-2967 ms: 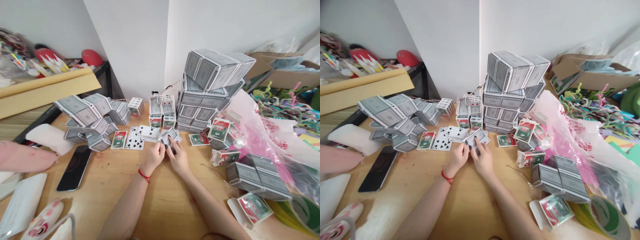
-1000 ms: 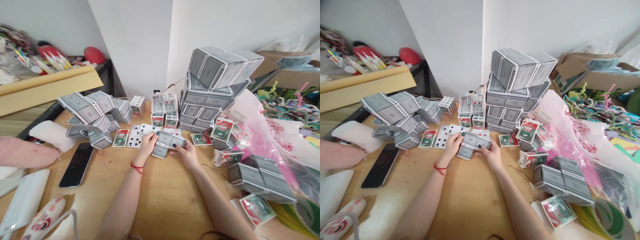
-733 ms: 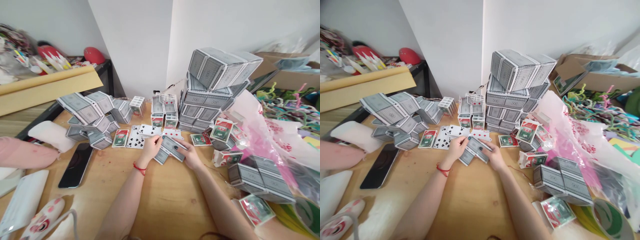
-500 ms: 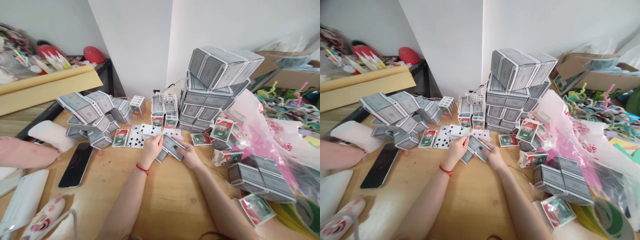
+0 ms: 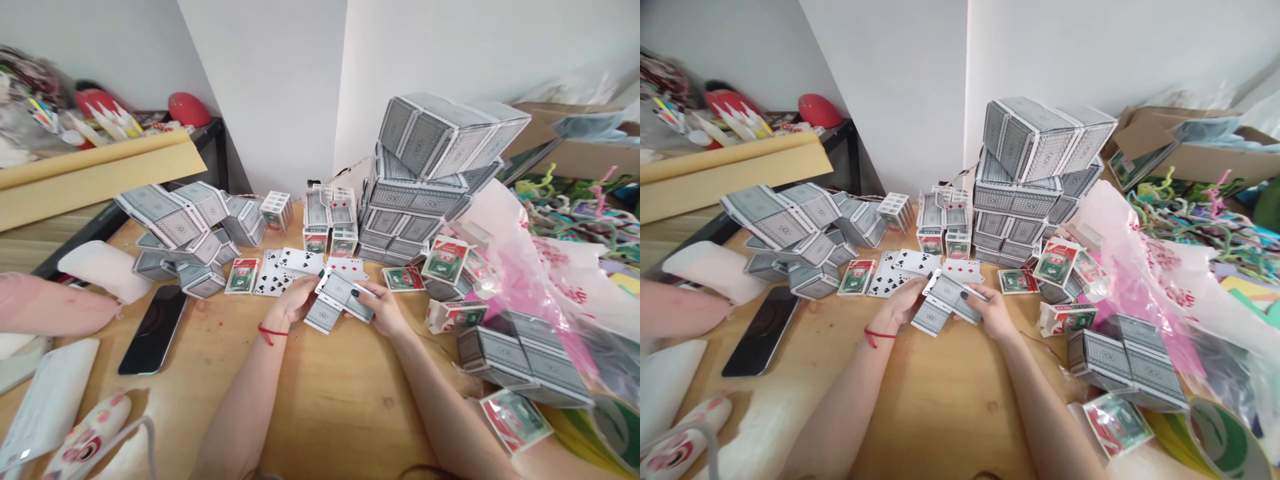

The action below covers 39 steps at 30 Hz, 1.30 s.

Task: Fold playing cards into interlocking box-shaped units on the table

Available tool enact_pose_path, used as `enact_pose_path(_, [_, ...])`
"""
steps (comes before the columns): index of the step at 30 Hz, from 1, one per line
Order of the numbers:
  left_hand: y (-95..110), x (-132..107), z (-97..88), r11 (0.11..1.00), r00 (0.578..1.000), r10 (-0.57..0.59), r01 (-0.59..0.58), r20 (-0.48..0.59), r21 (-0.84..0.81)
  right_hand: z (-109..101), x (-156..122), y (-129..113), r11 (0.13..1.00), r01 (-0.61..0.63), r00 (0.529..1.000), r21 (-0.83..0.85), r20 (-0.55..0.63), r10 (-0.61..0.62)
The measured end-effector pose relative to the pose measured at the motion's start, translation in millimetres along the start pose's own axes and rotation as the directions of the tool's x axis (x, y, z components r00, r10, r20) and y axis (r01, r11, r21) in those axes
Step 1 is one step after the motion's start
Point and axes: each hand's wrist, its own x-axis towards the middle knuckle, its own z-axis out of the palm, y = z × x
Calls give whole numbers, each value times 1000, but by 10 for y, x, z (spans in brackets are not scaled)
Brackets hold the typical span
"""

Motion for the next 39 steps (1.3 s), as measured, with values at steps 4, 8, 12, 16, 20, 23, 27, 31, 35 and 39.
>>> enact_pose_path(4, [-11, -29, 2, 1000, 996, 8, -9, 83, 16, 24, -3, 8, 1000, 4, 999, -11, -32, -4])
enact_pose_path(8, [7, -43, 16, 999, 987, 18, -10, 159, -51, 51, -1, 16, 1000, 10, 998, -7, -58, -10])
enact_pose_path(12, [42, -52, 21, 995, 988, -27, 41, 153, -91, 65, 7, 38, 999, 31, 995, -7, -97, -32])
enact_pose_path(16, [61, -63, -3, 996, 989, -70, 77, 131, -45, 64, 12, 53, 999, 21, 992, -33, -126, -25])
enact_pose_path(20, [67, -79, -33, 998, 991, -66, 68, 115, -15, 69, 13, 54, 999, 6, 991, -39, -130, -11])
enact_pose_path(23, [69, -80, -61, 997, 990, -76, 76, 118, 6, 75, 15, 52, 999, 5, 992, -41, -128, -10])
enact_pose_path(27, [62, -53, -99, 997, 996, -73, 72, 43, 24, 71, 17, 45, 999, -1, 993, -53, -116, -5])
enact_pose_path(31, [48, -25, -104, 998, 998, -54, 55, -19, 14, 63, 11, 40, 997, -12, 992, -73, -123, 3])
enact_pose_path(35, [47, -18, -84, 998, 995, -53, 55, -81, 15, 72, 3, 48, 995, 0, 993, -97, -121, -12])
enact_pose_path(39, [47, -9, -46, 997, 992, -26, 34, -125, 63, 93, 1, 55, 992, 15, 991, -123, -133, -32])
